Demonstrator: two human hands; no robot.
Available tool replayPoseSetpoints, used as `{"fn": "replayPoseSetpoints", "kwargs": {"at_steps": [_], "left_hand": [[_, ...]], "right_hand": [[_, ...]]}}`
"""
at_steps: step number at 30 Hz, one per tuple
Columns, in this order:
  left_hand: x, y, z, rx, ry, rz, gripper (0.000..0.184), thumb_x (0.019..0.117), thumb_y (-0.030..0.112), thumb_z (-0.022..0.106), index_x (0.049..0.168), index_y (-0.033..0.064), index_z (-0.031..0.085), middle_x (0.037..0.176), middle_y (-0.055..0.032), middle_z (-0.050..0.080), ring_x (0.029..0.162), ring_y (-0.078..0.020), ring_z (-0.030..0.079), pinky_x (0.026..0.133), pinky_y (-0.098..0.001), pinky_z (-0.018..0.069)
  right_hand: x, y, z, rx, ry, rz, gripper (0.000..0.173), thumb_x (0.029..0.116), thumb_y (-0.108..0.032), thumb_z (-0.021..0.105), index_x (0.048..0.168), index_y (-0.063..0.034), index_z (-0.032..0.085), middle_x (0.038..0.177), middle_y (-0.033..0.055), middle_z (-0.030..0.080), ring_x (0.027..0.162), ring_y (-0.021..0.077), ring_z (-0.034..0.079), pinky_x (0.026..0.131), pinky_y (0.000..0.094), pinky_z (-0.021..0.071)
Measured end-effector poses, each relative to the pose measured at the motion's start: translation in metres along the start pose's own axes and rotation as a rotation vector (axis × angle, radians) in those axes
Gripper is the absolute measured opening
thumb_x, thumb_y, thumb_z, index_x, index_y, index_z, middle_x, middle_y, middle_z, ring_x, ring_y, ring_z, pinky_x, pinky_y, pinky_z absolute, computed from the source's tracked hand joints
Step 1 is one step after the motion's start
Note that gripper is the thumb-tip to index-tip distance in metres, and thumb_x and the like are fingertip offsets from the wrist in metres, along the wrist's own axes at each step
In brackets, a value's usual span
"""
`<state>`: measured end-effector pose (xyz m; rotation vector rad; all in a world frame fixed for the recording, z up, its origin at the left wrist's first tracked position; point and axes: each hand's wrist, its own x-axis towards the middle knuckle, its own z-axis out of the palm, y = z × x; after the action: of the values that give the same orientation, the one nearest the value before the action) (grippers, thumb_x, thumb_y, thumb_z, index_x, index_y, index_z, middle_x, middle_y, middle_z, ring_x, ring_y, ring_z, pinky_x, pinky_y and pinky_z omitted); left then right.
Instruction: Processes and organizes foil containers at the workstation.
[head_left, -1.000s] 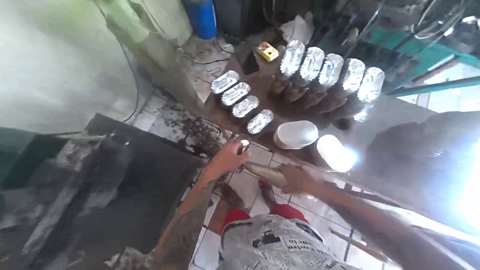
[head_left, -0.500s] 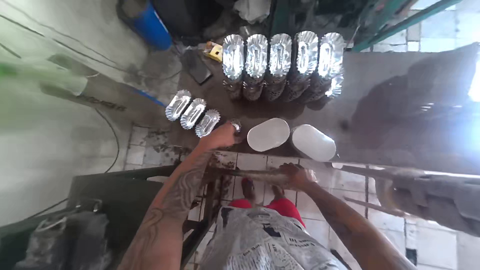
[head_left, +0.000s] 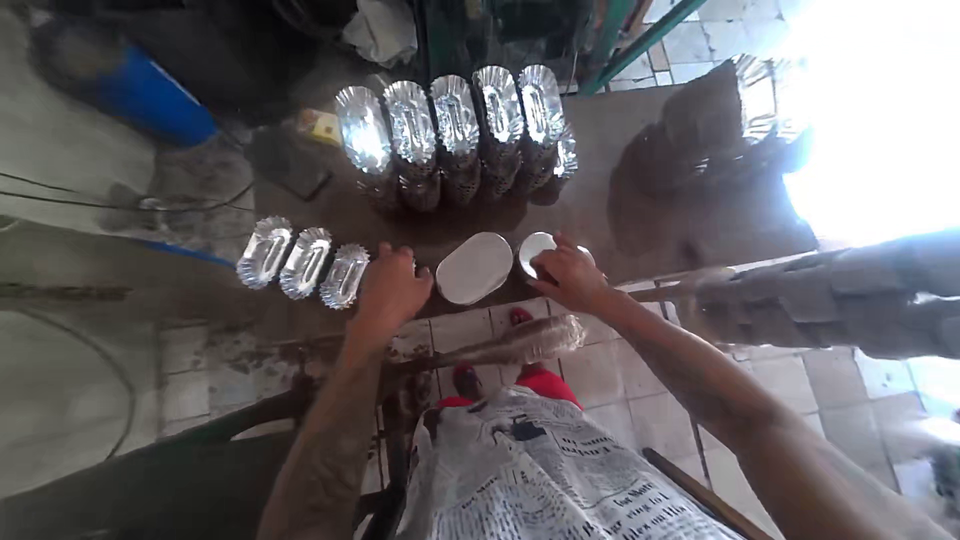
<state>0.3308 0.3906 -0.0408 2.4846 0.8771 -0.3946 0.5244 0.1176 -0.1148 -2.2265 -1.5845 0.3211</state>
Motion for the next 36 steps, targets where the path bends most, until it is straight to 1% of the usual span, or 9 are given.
{"fn": "replayPoseSetpoints", "kwargs": {"at_steps": [5,8,15,21,24,27,29,32,36], "left_hand": [[0.001,0.089,0.036,-0.051,-0.125,0.127,0.057,0.0944,0.041,0.069,0.135,0.0027,0.058,0.128,-0.0285,0.059,0.111,-0.0455,0.063,0.09,-0.0651,0.0524],[0.041,0.078,0.049,-0.065,-0.324,0.304,0.046,0.0908,0.034,0.076,0.127,0.0091,0.062,0.102,-0.0145,0.072,0.094,-0.034,0.07,0.083,-0.0601,0.0556],[0.069,0.057,0.017,-0.414,-0.718,0.413,0.025,0.1015,0.02,0.064,0.12,0.0034,0.067,0.095,-0.0083,0.071,0.082,-0.013,0.066,0.079,-0.0339,0.0559],[0.06,0.071,0.032,-0.108,-0.473,0.418,0.049,0.0853,0.032,0.084,0.122,0.0067,0.064,0.105,-0.015,0.069,0.096,-0.0294,0.068,0.089,-0.0543,0.0545],[0.064,0.063,0.017,-0.286,-0.58,0.414,0.041,0.0922,0.019,0.077,0.129,0.0037,0.064,0.107,-0.0146,0.071,0.093,-0.0235,0.069,0.088,-0.0462,0.0563],[0.065,0.06,0.013,-0.422,-0.594,0.43,0.043,0.0939,0.006,0.07,0.136,0.0027,0.059,0.107,-0.0152,0.071,0.089,-0.0207,0.069,0.085,-0.0416,0.0571],[0.057,0.062,0.016,-0.284,-0.469,0.486,0.042,0.0972,0.012,0.062,0.138,0.0048,0.058,0.108,-0.017,0.07,0.092,-0.0259,0.069,0.086,-0.0489,0.0556],[0.004,0.063,0.008,-0.253,-0.157,0.549,0.038,0.1027,0.015,0.043,0.134,0.0043,0.061,0.104,-0.0181,0.07,0.095,-0.031,0.069,0.084,-0.0554,0.0545],[-0.077,0.048,0.027,-1.26,0.027,0.204,0.032,0.0875,0.009,0.042,0.11,0.0101,0.064,0.097,0.0024,0.069,0.087,-0.0047,0.067,0.077,-0.0304,0.0593]], "right_hand": [[-0.001,0.014,-0.022,0.446,-0.066,0.017,0.042,0.1065,-0.032,0.053,0.129,0.0,0.068,0.125,0.014,0.071,0.131,0.0262,0.059,0.128,0.0497,0.0213],[0.004,0.004,-0.042,0.509,-0.173,0.09,0.04,0.1065,-0.03,0.053,0.129,-0.0007,0.068,0.126,0.0116,0.07,0.132,0.0209,0.058,0.129,0.0481,0.0176],[0.002,0.007,-0.039,0.57,-0.139,0.052,0.041,0.1078,-0.027,0.049,0.125,0.0037,0.068,0.124,0.0153,0.071,0.13,0.0259,0.059,0.128,0.0506,0.0174],[-0.001,0.023,-0.02,0.553,-0.053,-0.012,0.039,0.1065,-0.034,0.053,0.118,-0.0024,0.073,0.116,0.0094,0.074,0.125,0.0188,0.062,0.128,0.0468,0.0203],[-0.003,0.013,-0.017,0.504,-0.015,0.114,0.033,0.0932,-0.026,0.075,0.117,-0.003,0.074,0.117,0.0116,0.074,0.13,0.0257,0.059,0.126,0.0469,0.0274],[-0.002,0.008,-0.013,0.419,0.006,0.139,0.037,0.0835,-0.011,0.074,0.119,-0.0017,0.072,0.12,0.0141,0.072,0.131,0.0309,0.058,0.125,0.0478,0.0294],[-0.001,-0.001,-0.008,0.269,0.026,0.101,0.036,0.0841,-0.01,0.072,0.119,-0.0019,0.072,0.116,0.0139,0.073,0.124,0.0309,0.063,0.125,0.0494,0.0281],[-0.007,-0.037,-0.019,0.012,0.137,0.05,0.028,0.0925,-0.01,0.058,0.117,-0.0013,0.071,0.115,0.0161,0.072,0.117,0.0345,0.065,0.11,0.0525,0.0463],[-0.014,-0.111,-0.033,0.995,0.364,0.325,0.033,0.1028,-0.005,0.041,0.128,0.0018,0.061,0.11,0.0094,0.071,0.096,0.0152,0.07,0.084,0.0351,0.0606]]}}
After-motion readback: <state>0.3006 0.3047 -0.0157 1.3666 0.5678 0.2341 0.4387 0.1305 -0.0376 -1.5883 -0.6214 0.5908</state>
